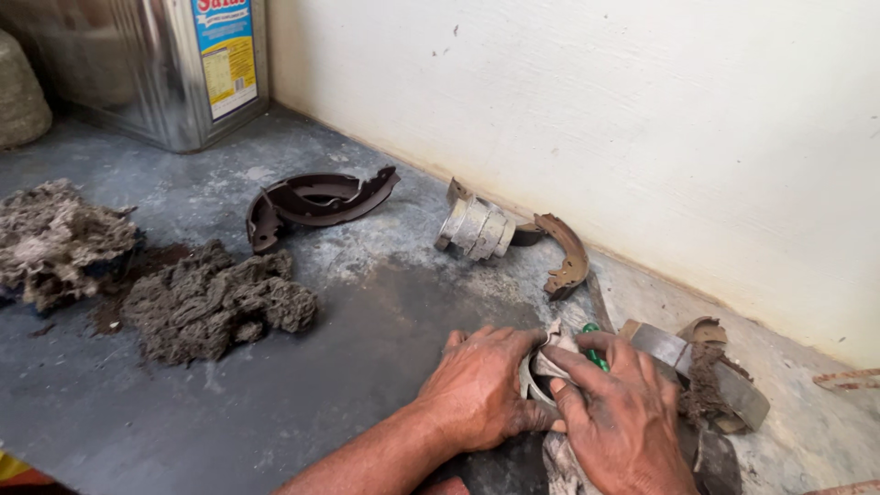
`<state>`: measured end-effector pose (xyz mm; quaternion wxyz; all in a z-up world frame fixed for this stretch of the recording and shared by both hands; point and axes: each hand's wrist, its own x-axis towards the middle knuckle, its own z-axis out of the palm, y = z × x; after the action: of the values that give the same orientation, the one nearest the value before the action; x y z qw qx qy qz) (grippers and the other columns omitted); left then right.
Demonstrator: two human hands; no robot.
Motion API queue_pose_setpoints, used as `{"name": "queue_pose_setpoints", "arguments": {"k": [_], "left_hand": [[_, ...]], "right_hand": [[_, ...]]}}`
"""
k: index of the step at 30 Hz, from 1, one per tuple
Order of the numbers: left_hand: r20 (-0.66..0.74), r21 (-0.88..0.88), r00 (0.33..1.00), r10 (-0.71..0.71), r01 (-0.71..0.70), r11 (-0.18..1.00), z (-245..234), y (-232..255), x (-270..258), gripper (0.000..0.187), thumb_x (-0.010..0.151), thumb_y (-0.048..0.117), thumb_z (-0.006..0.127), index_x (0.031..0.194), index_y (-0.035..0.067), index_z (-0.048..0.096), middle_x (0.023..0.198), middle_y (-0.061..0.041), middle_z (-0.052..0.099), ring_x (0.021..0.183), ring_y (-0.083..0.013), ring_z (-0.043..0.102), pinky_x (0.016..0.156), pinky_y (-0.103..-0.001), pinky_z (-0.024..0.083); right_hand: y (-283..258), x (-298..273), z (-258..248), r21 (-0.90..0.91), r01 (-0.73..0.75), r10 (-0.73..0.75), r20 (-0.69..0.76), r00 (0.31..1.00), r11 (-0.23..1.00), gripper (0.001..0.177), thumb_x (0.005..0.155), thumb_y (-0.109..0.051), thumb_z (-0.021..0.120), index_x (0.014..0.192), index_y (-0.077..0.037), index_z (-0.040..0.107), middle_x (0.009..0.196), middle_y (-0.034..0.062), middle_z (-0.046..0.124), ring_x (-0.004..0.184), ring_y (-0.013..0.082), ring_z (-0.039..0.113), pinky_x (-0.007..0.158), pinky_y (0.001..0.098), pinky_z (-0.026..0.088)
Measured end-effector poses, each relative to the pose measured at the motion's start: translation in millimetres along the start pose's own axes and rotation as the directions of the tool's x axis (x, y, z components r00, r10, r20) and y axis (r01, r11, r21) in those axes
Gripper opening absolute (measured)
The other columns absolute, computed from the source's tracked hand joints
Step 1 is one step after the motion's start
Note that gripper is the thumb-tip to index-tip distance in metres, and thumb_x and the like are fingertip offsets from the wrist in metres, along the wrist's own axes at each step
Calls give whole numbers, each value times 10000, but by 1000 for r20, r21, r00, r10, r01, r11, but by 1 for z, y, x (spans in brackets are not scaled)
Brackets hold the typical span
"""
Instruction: The person cleans a metal wheel cylinder by scraping away debris with a screwdriver and wiping the interior and exterior with a cloth.
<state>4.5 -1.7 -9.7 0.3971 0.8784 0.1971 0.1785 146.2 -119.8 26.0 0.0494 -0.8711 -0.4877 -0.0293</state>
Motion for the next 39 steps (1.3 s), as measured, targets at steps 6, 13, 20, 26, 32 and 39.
{"name": "queue_pose_setpoints", "arguments": {"k": [6, 13, 20, 26, 32, 39], "left_hand": [[-43, 70, 999, 16, -13, 997, 0, 5, -1, 922, 679, 515, 860, 1420, 98, 505, 1308, -129, 613, 1284, -339, 512, 1031, -622, 322], [-106, 32, 991, 81, -78, 996, 4, 2, -2, 797, 714, 379, 839, 1415, 131, 554, 1323, -119, 639, 1306, -360, 518, 1046, -661, 323], [-84, 29, 996, 39, -37, 999, 0, 5, -4, 793, 727, 415, 842, 1409, 131, 554, 1324, -117, 629, 1299, -359, 513, 1035, -689, 299], [-102, 89, 993, 61, -52, 995, 5, 4, -5, 892, 685, 544, 828, 1410, 105, 550, 1260, -122, 653, 1244, -333, 548, 1004, -613, 324], [-127, 106, 990, 59, -45, 993, 1, 6, -6, 947, 662, 595, 820, 1394, 57, 549, 1288, -140, 637, 1261, -330, 533, 1011, -577, 323], [-79, 53, 993, 87, -83, 995, 2, 6, -4, 1038, 745, 576, 784, 1542, 58, 368, 1502, -201, 455, 1398, -408, 405, 1073, -649, 265]], "right_hand": [[-8, -13, -4, -246, -173, 182, 12, 983, 954, 456, 912, -386, 556, 1351, -391, 681, 1372, 42, 504, 1332, 204, 424, 1168, 554, 247], [-2, -8, 23, 22, -146, 148, -142, 979, 989, 479, 817, -254, 649, 1283, -330, 731, 1378, 26, 534, 1336, 246, 444, 1149, 584, 270], [-11, -12, 2, -37, -17, 12, -136, 991, 999, 465, 821, -297, 647, 1274, -363, 732, 1383, 33, 527, 1328, 241, 432, 1110, 556, 275], [-4, -16, 18, -228, -186, 158, -135, 978, 956, 314, 913, -472, 628, 1188, -387, 752, 1330, 32, 582, 1278, 241, 485, 1083, 561, 316], [59, -17, 17, 741, -361, 683, -177, 708, 566, 296, 1099, -224, 523, 1155, 26, 672, 919, 252, 701, 797, 366, 680, 724, 474, 531], [60, -15, 30, 970, -119, 658, -51, 751, 211, 207, 924, 33, 659, 1128, 55, 641, 959, 205, 739, 855, 240, 750, 754, 361, 623]]}}
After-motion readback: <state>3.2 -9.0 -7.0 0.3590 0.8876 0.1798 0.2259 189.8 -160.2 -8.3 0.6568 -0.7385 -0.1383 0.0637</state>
